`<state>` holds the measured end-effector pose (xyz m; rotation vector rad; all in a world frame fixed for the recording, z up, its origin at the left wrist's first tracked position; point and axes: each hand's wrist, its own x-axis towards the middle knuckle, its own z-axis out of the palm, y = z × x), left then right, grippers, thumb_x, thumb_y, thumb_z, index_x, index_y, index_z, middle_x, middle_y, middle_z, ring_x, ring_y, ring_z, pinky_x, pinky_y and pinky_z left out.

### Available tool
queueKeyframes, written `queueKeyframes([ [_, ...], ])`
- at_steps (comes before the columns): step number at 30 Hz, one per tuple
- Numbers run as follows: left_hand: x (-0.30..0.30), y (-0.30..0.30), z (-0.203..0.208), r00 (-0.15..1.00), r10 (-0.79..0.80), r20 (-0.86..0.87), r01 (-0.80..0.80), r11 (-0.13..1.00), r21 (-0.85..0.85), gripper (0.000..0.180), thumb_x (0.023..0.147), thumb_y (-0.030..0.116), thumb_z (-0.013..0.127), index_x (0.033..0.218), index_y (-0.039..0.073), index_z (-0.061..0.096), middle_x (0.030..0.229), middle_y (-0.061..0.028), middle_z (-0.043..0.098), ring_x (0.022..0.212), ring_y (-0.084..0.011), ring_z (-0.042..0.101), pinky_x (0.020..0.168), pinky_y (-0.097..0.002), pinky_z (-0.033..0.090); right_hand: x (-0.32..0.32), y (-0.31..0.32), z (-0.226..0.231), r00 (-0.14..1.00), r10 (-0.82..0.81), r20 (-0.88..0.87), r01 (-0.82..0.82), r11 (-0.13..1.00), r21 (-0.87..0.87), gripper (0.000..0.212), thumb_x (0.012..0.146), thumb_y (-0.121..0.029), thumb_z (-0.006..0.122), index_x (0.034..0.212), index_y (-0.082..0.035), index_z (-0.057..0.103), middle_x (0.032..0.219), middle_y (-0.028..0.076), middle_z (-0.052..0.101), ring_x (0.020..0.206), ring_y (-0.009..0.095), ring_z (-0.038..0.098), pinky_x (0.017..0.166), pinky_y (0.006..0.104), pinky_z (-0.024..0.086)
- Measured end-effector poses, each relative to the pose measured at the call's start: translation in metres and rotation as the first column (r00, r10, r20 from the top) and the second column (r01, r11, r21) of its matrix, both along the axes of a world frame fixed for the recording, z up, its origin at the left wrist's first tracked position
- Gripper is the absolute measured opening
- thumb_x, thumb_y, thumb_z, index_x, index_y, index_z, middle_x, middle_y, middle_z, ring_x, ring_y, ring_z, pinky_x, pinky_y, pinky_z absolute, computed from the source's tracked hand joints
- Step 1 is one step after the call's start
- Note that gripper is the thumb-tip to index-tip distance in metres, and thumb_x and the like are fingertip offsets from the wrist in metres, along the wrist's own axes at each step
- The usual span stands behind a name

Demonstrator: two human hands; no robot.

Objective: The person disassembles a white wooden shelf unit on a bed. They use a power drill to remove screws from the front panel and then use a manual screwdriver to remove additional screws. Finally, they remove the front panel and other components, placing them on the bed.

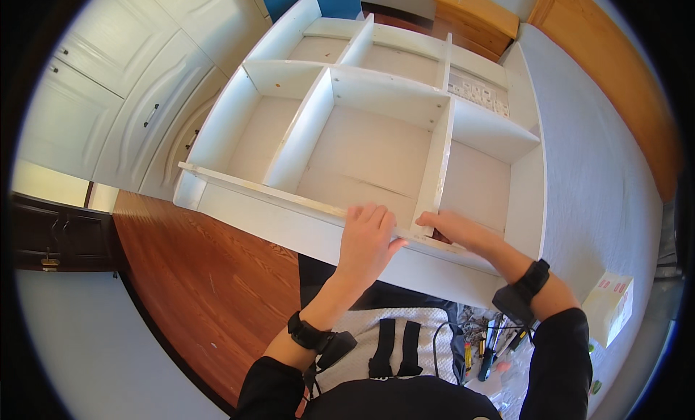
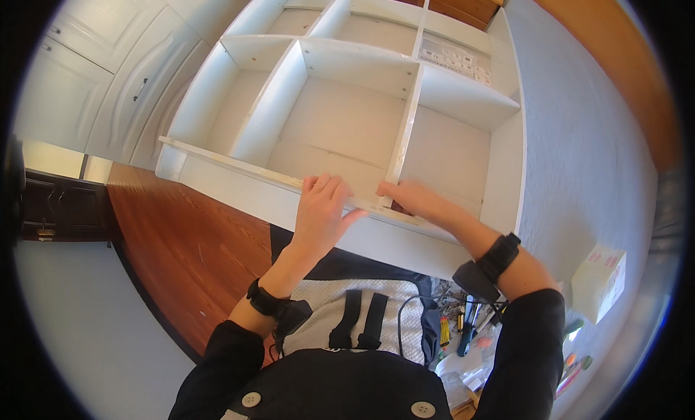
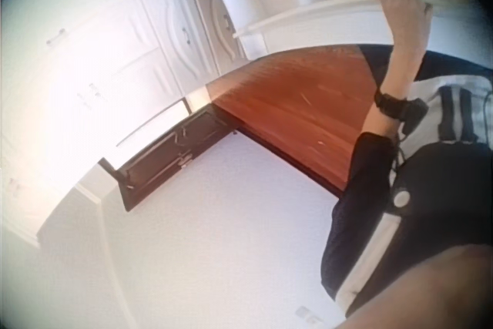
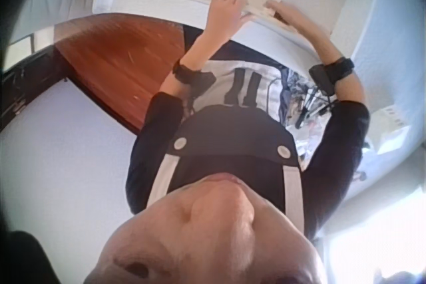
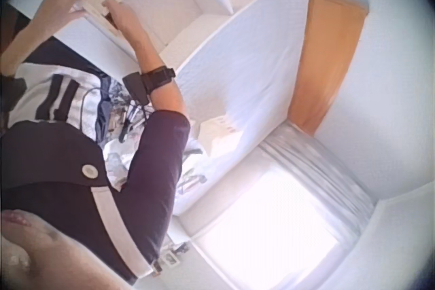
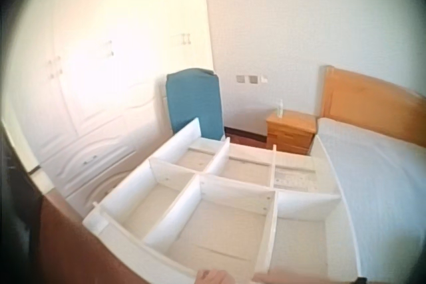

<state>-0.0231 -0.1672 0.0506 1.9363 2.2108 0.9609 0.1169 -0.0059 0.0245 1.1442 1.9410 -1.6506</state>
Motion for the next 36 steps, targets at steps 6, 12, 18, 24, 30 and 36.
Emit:
queueKeyframes([
  [6,-0.051,-0.06,-0.02,0.812,0.468,0.349,-0.571,0.762,0.306,0.026,0.087,0.01,0.063,0.109,0.0,0.056,0.104,-0.0137,0.058,0.104,-0.0272,0.053,0.092,-0.0368,0.042,0.096,0.005,0.033,0.886,-0.195,-0.42,0.386,0.812,0.437,0.033,0.097,-0.028,0.053,0.109,0.002,0.061,0.098,0.014,0.066,0.092,0.018,0.061,0.082,0.0304,0.048],
  [12,-0.158,-0.144,-0.086,-0.197,0.525,0.828,-0.778,0.43,-0.458,0.039,0.099,0.033,0.05,0.117,-0.001,0.051,0.121,-0.014,0.052,0.108,-0.0246,0.052,0.093,-0.037,0.043,0.19,-0.001,0.009,0.858,-0.472,-0.203,0.294,0.128,0.947,0.04,0.093,-0.03,0.056,0.11,0.006,0.058,0.101,0.024,0.063,0.103,0.04,0.057,0.088,0.0444,0.044],
  [18,-0.174,-0.123,-0.1,-0.489,0.127,0.863,-0.685,0.556,-0.47,0.052,0.096,0.039,0.054,0.128,-0.001,0.046,0.124,-0.0148,0.054,0.113,-0.0289,0.054,0.096,-0.0455,0.046,0.211,-0.006,-0.016,0.739,-0.647,-0.191,0.579,0.464,0.67,0.047,0.093,-0.037,0.053,0.106,0.009,0.058,0.095,0.027,0.064,0.093,0.041,0.059,0.083,0.0442,0.045],
  [24,-0.163,-0.131,-0.062,-0.391,0.172,0.904,-0.69,0.596,-0.412,0.06,0.094,0.043,0.055,0.13,-0.004,0.042,0.125,-0.019,0.053,0.117,-0.0316,0.052,0.097,-0.0468,0.046,0.227,-0.009,-0.041,0.639,-0.669,-0.379,0.755,0.452,0.475,0.04,0.093,-0.032,0.056,0.102,0.007,0.061,0.094,0.017,0.067,0.085,0.024,0.06,0.08,0.0365,0.046],
  [30,-0.149,-0.128,-0.04,-0.43,0.035,0.902,-0.706,0.61,-0.36,0.095,0.086,0.063,0.055,0.135,-0.014,0.028,0.134,-0.0264,0.041,0.125,-0.0353,0.045,0.102,-0.0464,0.041,0.248,-0.005,-0.061,0.609,-0.694,-0.384,0.781,0.443,0.439,0.036,0.092,-0.03,0.06,0.084,0.005,0.059,0.074,0.005,0.059,0.071,0.012,0.049,0.066,0.0292,0.042],
  [36,-0.149,-0.142,-0.067,-0.442,-0.075,0.894,-0.694,0.66,-0.288,0.089,0.089,0.06,0.052,0.133,-0.015,0.031,0.132,-0.0267,0.043,0.124,-0.034,0.045,0.101,-0.046,0.043,0.26,-0.004,-0.073,0.676,-0.66,-0.328,0.704,0.447,0.552,0.041,0.091,-0.03,0.062,0.067,-0.001,0.046,0.061,0.0,0.043,0.062,0.01,0.037,0.055,0.031,0.033],
])
